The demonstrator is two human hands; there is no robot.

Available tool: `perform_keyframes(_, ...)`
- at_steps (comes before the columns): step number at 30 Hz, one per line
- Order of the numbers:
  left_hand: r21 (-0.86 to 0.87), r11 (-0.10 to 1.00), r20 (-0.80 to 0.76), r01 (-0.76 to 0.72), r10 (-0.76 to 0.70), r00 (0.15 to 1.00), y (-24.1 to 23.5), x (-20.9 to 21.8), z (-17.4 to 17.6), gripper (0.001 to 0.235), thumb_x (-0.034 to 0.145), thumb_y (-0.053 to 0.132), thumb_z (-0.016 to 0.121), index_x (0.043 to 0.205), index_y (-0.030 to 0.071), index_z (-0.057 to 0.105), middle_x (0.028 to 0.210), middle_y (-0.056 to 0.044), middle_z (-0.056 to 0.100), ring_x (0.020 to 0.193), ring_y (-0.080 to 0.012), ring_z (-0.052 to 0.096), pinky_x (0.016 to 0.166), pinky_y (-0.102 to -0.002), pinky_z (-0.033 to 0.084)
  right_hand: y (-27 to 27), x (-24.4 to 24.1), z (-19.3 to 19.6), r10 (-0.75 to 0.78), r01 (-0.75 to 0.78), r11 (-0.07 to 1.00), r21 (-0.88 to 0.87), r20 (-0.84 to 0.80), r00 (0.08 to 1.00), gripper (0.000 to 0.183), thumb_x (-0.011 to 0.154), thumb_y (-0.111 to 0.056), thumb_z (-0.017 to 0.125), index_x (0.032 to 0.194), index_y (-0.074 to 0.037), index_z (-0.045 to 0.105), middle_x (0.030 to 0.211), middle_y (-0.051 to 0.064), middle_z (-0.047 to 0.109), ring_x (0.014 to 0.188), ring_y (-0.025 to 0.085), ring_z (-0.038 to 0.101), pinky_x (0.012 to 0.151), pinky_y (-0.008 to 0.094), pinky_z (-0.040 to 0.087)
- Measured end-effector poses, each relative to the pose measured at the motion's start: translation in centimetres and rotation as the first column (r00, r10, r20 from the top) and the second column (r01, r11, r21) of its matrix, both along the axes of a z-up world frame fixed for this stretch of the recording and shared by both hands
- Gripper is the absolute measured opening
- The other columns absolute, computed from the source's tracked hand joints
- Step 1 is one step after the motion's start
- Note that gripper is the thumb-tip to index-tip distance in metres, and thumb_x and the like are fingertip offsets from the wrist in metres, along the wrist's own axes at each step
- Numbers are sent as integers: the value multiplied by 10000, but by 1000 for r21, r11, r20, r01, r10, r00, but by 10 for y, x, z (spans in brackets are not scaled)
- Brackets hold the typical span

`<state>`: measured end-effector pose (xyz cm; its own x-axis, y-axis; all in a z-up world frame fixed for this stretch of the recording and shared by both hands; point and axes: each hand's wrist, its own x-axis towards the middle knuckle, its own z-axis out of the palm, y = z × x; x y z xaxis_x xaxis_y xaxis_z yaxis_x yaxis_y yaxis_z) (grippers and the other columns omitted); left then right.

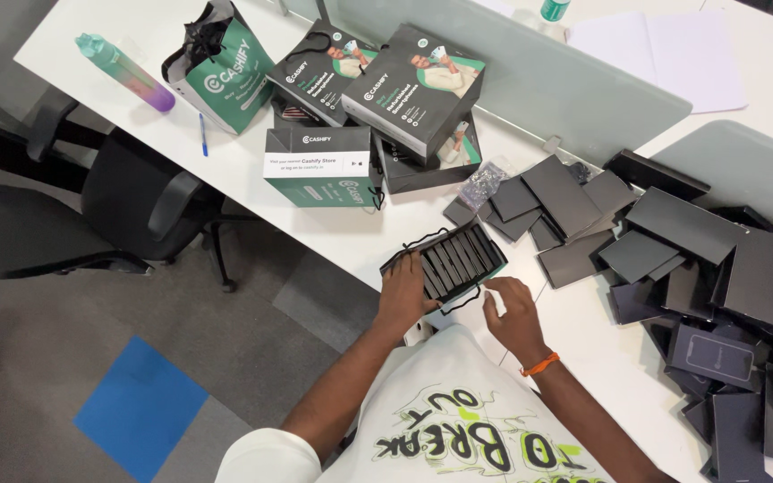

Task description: The person organizes flat black boxes by picking them up from a pile and placing them into a small storage bin one by one.

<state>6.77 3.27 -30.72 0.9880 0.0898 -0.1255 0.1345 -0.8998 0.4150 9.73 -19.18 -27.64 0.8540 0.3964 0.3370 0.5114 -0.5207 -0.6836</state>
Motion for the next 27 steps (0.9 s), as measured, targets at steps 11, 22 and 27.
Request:
perform_keyframes(11,93,995,-64,28,-22,998,-15,18,-17,1154,622,463,942,1495,-21,362,1440,-186,492,1303,-377,490,1083,-555,375,-124,-11,-104,-445,444,894,-60,-235,864,232,940,-73,647,1154,15,666,968,138,718,867,266,727,798,381,574)
perform_keyframes(22,97,994,-107,-50,60,992,-23,26,-34,1164,628,516,914,1505,-1,350,1460,-201,491,1340,-418,464,1086,-605,365,-265,-63,-141,-646,511,762,-397,-424,634,257,949,-169,619,1162,-42,684,1028,133,752,859,277,736,807,412,580)
perform_keyframes(27,148,987,-94,-59,73,993,-24,24,-31,1163,623,505,916,1500,-3,347,1474,-201,475,1352,-416,458,1058,-627,377,-299,-74,-148,-663,511,747,-426,-422,618,256,940,-180,623,1159,-69,696,1040,141,762,859,296,734,813,414,579)
